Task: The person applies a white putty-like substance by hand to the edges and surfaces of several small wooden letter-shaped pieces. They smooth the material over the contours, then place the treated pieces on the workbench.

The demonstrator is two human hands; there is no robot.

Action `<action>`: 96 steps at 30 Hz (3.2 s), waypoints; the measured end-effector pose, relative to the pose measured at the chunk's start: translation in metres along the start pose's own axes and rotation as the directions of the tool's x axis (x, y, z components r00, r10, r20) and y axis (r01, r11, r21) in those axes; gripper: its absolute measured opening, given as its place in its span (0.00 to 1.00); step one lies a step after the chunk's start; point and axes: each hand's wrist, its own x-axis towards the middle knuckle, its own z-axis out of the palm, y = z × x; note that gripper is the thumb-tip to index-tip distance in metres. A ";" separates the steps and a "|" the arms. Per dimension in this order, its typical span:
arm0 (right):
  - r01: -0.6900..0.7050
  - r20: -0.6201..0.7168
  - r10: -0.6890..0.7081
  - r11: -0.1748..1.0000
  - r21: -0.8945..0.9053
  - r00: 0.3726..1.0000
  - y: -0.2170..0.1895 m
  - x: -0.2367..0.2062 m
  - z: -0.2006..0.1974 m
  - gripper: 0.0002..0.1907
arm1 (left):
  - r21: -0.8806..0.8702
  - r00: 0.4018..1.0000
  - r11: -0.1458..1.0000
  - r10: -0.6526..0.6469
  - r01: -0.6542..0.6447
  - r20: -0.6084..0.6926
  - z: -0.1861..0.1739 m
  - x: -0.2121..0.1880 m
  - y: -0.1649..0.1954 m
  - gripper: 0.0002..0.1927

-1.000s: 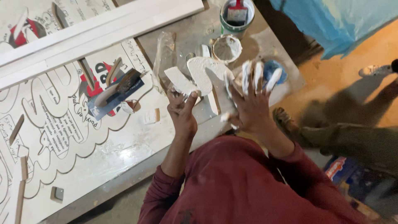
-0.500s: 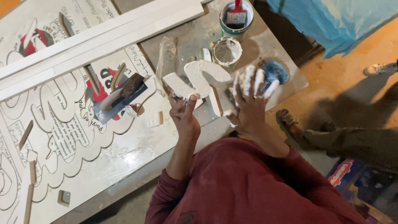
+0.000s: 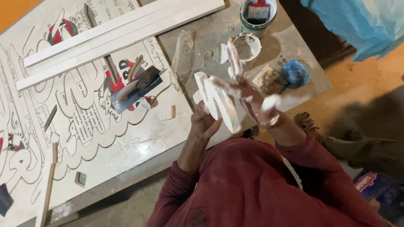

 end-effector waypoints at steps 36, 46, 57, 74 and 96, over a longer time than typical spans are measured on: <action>0.083 0.020 -0.154 0.417 -0.905 0.988 0.009 -0.100 -0.058 0.39 | 0.259 0.851 0.935 0.334 -0.244 -0.406 0.053 0.033 -0.023 0.25; -0.089 0.092 -0.283 -0.565 -0.820 0.955 0.048 -0.038 -0.084 0.38 | 0.340 0.704 0.905 0.414 -0.254 -0.577 0.061 0.022 -0.038 0.11; -0.049 0.079 -0.194 -0.579 -0.814 0.978 0.052 -0.050 -0.096 0.37 | 0.365 0.657 0.900 0.426 -0.237 -0.623 0.063 0.022 -0.037 0.11; 0.120 0.003 0.163 -0.714 -0.690 0.987 0.059 -0.042 -0.081 0.29 | 0.518 0.566 0.830 0.534 -0.208 -0.628 0.058 0.026 -0.040 0.21; 0.113 0.064 0.180 -0.278 -0.954 0.982 -0.017 -0.002 -0.052 0.34 | 0.966 0.610 0.254 0.772 -0.037 -0.180 0.081 0.016 -0.011 0.11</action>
